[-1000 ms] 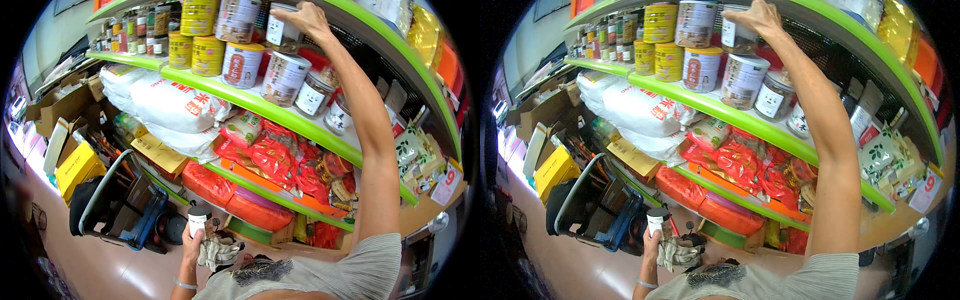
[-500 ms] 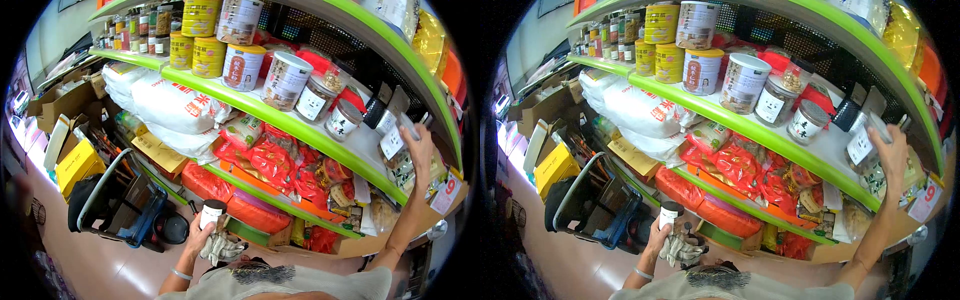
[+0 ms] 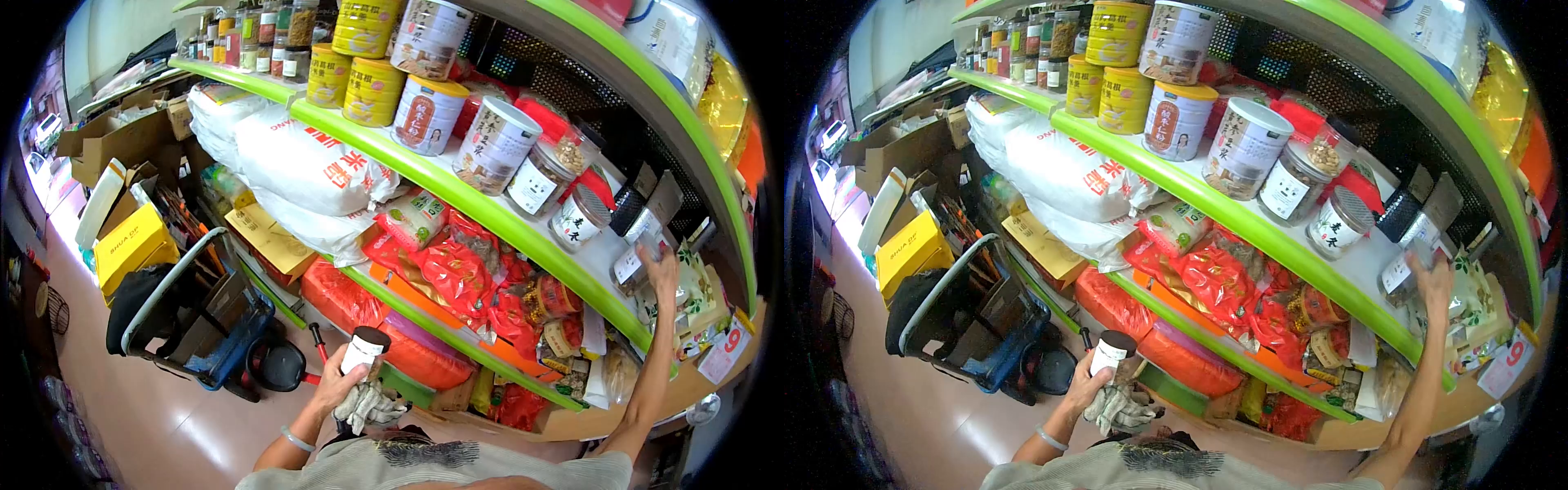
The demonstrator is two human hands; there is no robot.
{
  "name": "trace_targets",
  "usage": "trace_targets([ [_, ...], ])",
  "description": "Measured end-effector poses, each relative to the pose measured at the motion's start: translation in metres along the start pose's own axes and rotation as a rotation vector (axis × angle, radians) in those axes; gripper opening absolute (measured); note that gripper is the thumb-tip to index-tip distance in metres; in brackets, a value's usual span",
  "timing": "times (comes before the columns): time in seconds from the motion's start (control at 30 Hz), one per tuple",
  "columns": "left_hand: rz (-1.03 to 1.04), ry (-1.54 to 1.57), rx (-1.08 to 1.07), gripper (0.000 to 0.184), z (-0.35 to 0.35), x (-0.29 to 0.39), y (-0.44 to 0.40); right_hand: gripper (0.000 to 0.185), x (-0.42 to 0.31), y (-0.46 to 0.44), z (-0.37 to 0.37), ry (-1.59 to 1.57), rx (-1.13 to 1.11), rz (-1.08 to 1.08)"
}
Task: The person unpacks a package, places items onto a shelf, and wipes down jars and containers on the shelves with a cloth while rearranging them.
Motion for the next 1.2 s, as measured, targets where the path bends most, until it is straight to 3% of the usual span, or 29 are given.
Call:
trace_targets([
  [0.07,0.020,-0.009,0.055,0.047,-0.017,-0.003,0.006,0.081,0.003,0.002,0.009,-0.064,-0.112,0.009],
  [0.13,0.045,0.042,0.112,0.050,-0.024,0.007,0.011,0.073,-0.059,0.028,-0.034,0.297,0.185,-0.029],
  [0.2,0.046,0.011,0.136,0.052,-0.037,0.004,0.012,0.063,-0.144,0.056,-0.071,0.012,0.482,-0.365],
  [0.23,0.047,-0.019,0.152,0.052,-0.042,0.001,0.013,0.053,-0.193,0.072,-0.085,-0.177,0.392,-0.485],
  [0.27,0.046,0.003,0.167,0.051,-0.042,0.000,0.012,0.047,-0.235,0.087,-0.083,-0.297,0.411,-0.764],
  [0.33,0.046,-0.027,0.145,0.050,-0.034,0.006,0.012,0.033,-0.312,0.112,-0.078,-0.247,0.387,-1.118],
  [0.37,0.052,-0.038,0.137,0.049,-0.030,0.009,0.011,0.029,-0.344,0.117,-0.067,-0.240,0.369,-1.161],
  [0.5,0.081,-0.008,0.144,0.049,-0.024,0.003,0.015,0.039,-0.439,0.084,-0.006,-0.189,0.231,-0.829],
  [0.6,0.074,0.034,0.195,0.050,-0.029,-0.005,0.025,0.053,-0.476,0.061,0.010,-0.024,0.672,-0.866],
  [0.7,0.065,-0.024,0.274,0.051,-0.042,-0.004,0.038,0.063,-0.484,0.061,0.011,-0.097,0.545,-0.824],
  [0.83,0.101,0.009,0.353,0.051,-0.057,0.000,0.048,0.082,-0.484,0.051,0.011,-0.214,0.516,-0.518],
  [0.87,0.102,0.005,0.374,0.049,-0.059,0.002,0.050,0.088,-0.485,0.040,0.022,-0.282,0.357,-0.488],
  [1.0,0.115,0.025,0.385,0.048,-0.063,0.000,0.053,0.082,-0.486,0.032,0.036,-0.516,0.187,-0.377],
  [1.2,0.096,-0.018,0.352,0.048,-0.061,0.001,0.055,0.080,-0.485,0.031,0.039,-0.490,0.181,-0.425],
])
Point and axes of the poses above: each hand's wrist, its own y-axis away from the middle knuckle, its own z-axis out of the palm, x = y × z, the point moved 4 cm from there along -y, towards the middle knuckle, and after that the axes turned 5 degrees about y, right-handed, at the moved point
